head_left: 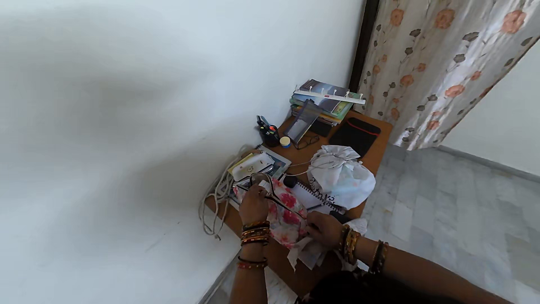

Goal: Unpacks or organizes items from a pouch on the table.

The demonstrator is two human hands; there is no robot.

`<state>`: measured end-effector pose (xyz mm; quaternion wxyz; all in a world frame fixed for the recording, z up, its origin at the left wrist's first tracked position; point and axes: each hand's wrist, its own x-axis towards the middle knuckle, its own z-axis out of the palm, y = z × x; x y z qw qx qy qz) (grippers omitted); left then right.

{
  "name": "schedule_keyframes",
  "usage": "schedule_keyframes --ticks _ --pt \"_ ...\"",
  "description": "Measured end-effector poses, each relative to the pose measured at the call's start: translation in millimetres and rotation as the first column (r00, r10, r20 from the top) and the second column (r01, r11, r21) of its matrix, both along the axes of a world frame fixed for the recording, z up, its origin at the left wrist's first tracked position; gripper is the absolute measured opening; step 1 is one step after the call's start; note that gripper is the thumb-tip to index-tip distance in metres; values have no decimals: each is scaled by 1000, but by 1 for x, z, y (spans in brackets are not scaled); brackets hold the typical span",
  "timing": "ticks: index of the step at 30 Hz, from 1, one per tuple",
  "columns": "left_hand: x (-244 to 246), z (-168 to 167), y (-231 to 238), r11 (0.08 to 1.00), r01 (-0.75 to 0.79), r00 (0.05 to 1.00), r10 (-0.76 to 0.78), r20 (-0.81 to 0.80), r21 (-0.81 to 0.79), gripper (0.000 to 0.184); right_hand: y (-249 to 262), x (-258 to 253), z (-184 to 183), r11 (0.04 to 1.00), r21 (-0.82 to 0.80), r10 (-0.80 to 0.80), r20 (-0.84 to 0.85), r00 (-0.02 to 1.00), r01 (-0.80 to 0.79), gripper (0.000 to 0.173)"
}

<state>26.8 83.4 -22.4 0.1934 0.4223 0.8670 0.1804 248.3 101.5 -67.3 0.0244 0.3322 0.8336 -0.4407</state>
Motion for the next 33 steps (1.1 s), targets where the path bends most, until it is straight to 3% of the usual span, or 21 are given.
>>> schedule_keyframes --ticks 7,11,16,20,27,30,33 --pt "-3 9 0 1000 -6 1000 7 -15 3 27 0 -3 -1 1000 21 21 -36 999 -21 32" --pt "4 10 -10 993 95 993 -90 -76 70 26 7 1 -4 999 10 -39 70 997 39 37" --pt "26 -2 -24 953 222 963 -182 -197 206 23 15 -9 45 999 1 -41 370 928 44 51" --pt "27 -9 -27 944 232 961 -186 -206 233 22 9 -25 79 997 69 -43 401 915 17 75" --pt "34 0 -25 956 277 956 -264 -131 94 28 15 -72 73 986 131 42 417 908 -106 58" --pt "31 -1 -26 950 296 953 -287 -94 102 29 27 -88 64 987 106 62 448 892 -123 49" --pt "23 -11 -31 913 347 938 -338 -77 212 27 38 -98 62 985 74 103 486 868 -158 47"
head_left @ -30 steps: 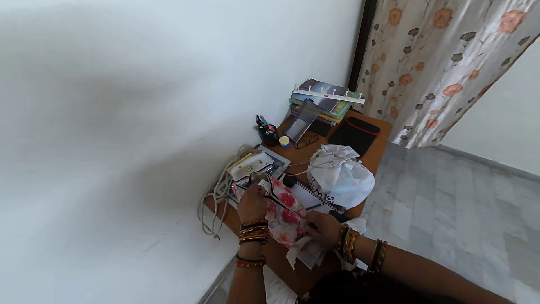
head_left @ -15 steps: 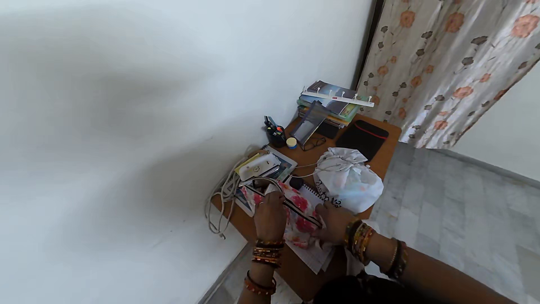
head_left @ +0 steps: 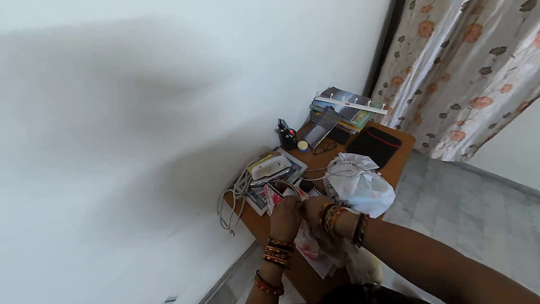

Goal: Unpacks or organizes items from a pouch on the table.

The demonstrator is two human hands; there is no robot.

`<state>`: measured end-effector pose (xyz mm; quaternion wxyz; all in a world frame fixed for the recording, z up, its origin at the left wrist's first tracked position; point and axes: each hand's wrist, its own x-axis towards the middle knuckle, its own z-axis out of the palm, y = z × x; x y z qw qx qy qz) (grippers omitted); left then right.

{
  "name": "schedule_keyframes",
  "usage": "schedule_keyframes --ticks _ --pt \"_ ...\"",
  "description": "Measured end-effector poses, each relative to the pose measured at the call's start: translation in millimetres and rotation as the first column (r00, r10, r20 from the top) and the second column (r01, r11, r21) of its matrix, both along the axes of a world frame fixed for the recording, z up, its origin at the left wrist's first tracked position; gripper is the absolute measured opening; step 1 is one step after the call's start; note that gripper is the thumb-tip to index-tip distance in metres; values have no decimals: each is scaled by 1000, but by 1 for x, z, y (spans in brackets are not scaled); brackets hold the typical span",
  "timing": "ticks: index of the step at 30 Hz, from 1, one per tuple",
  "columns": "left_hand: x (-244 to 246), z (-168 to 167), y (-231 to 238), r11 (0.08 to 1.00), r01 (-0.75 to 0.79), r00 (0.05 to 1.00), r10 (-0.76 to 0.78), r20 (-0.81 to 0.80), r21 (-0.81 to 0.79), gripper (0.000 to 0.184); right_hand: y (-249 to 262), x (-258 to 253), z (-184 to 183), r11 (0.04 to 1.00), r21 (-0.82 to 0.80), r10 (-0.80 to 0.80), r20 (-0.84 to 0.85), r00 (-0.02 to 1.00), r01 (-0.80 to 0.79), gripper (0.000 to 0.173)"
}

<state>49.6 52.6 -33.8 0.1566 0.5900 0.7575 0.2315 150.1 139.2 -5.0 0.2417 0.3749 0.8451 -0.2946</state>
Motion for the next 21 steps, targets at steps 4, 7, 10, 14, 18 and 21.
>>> schedule_keyframes --ticks 4,7,10,14,18,21 --pt "-25 -15 -3 988 57 986 -78 147 141 23 7 -4 -1 997 -44 68 15 998 -67 48" --pt "-58 -22 -1 951 -216 886 95 454 222 27 12 0 -6 991 -34 128 -15 992 -129 49" --pt "-102 -43 10 900 -386 697 140 704 204 43 15 6 -13 988 -15 151 -62 987 -152 48" --pt "-135 -81 32 996 -87 634 51 772 5 60 18 9 -17 986 -9 165 -98 982 -166 46" --pt "-127 -91 44 992 -96 602 -3 799 76 33 26 13 -21 985 5 170 -124 978 -171 45" --pt "-111 -68 45 979 -162 672 20 740 121 22 31 24 -22 987 24 159 -169 973 -157 45"
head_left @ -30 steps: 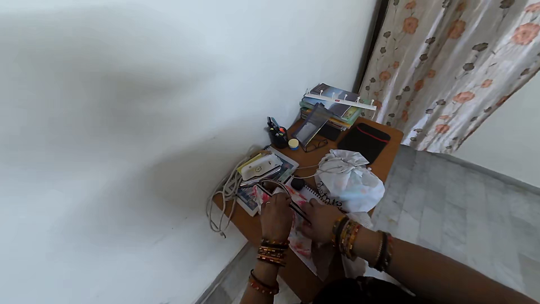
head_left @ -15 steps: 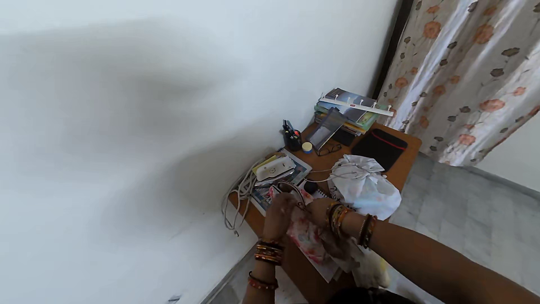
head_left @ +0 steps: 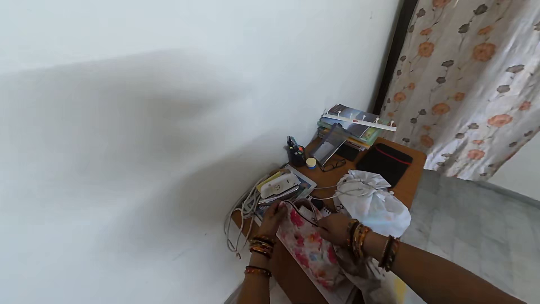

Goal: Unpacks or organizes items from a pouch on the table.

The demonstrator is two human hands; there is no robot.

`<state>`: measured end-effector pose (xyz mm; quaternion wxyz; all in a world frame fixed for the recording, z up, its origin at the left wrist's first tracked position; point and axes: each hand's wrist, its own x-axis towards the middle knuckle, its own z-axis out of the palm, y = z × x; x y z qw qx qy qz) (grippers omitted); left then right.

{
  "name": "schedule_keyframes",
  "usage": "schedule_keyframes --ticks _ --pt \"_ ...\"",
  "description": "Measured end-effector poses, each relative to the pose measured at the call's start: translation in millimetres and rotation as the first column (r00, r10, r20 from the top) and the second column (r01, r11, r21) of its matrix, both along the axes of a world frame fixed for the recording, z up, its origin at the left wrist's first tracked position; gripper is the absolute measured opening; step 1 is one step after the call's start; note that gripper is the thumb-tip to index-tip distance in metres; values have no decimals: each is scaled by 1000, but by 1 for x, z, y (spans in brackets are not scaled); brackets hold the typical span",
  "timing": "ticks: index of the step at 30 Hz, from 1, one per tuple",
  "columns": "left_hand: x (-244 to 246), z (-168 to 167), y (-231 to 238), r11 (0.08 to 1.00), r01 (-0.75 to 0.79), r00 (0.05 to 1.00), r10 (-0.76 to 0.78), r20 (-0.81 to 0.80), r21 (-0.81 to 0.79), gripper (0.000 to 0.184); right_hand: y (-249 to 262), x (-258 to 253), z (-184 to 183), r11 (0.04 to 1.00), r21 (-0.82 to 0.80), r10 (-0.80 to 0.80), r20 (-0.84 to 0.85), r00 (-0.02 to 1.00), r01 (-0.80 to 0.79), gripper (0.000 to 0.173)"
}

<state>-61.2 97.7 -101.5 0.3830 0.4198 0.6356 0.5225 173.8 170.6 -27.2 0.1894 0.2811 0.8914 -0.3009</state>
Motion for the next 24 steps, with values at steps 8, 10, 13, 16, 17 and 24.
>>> schedule_keyframes --ticks 8,10,13,16,17,24 --pt "69 74 -38 806 290 793 99 -601 516 16 -7 69 0 971 97 -170 -365 915 219 37" --pt "101 62 -43 747 365 667 207 -716 556 11 -7 74 0 959 42 -255 -317 914 282 39" --pt "124 39 -47 699 343 639 317 -701 628 8 -10 78 -9 934 -42 -353 -278 893 356 41" --pt "130 32 -49 697 281 654 364 -663 660 7 -13 79 -15 901 -86 -431 -293 854 425 44" --pt "130 31 -50 705 260 661 368 -654 660 8 -15 78 -17 894 -93 -444 -310 841 438 43" --pt "114 36 -54 749 105 764 361 -536 654 11 -24 68 -14 932 -123 -362 -309 879 341 42"
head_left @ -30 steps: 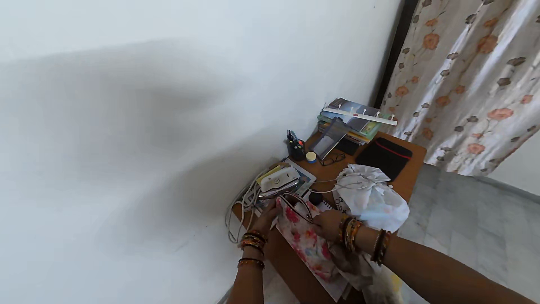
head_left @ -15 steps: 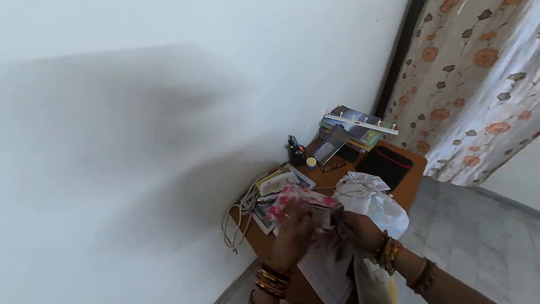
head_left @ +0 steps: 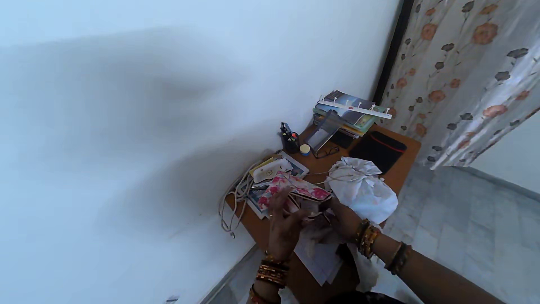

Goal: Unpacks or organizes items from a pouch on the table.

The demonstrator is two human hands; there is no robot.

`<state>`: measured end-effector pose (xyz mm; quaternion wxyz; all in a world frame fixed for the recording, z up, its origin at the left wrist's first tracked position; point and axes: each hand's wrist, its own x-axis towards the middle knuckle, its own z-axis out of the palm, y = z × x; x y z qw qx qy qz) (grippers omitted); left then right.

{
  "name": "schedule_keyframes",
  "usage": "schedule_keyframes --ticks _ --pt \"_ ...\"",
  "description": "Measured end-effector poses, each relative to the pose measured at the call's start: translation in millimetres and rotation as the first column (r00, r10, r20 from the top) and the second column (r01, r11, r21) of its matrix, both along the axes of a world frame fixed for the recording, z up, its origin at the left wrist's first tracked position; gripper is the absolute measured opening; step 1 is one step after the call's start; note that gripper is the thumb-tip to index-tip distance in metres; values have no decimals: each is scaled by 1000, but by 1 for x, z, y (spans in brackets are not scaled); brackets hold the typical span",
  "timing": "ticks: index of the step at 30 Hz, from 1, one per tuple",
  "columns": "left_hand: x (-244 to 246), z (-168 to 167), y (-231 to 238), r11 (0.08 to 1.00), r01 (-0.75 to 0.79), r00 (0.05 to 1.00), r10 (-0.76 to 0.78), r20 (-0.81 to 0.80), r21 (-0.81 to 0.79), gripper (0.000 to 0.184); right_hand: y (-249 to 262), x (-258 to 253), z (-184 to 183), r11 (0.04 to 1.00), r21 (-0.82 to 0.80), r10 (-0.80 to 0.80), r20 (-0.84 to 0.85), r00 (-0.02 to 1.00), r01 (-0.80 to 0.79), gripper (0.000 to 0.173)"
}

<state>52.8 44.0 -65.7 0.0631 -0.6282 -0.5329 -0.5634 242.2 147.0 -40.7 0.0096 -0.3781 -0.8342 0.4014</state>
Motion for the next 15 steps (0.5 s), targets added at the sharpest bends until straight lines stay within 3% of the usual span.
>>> schedule_keyframes --ticks 4,7,10,15 --pt "-18 6 -4 999 -40 997 41 63 -17 12 -4 4 -13 1000 5 -13 -156 988 14 35" --pt "-31 10 -7 1000 0 994 2 111 -20 14 -5 -4 -14 994 -64 -98 -86 991 92 38" --pt "-34 9 -10 999 31 992 -27 122 -34 15 -3 -15 -9 993 -94 -71 -17 997 69 50" --pt "-31 5 -9 997 71 992 -68 105 -28 14 4 -32 7 999 -38 1 79 997 2 41"
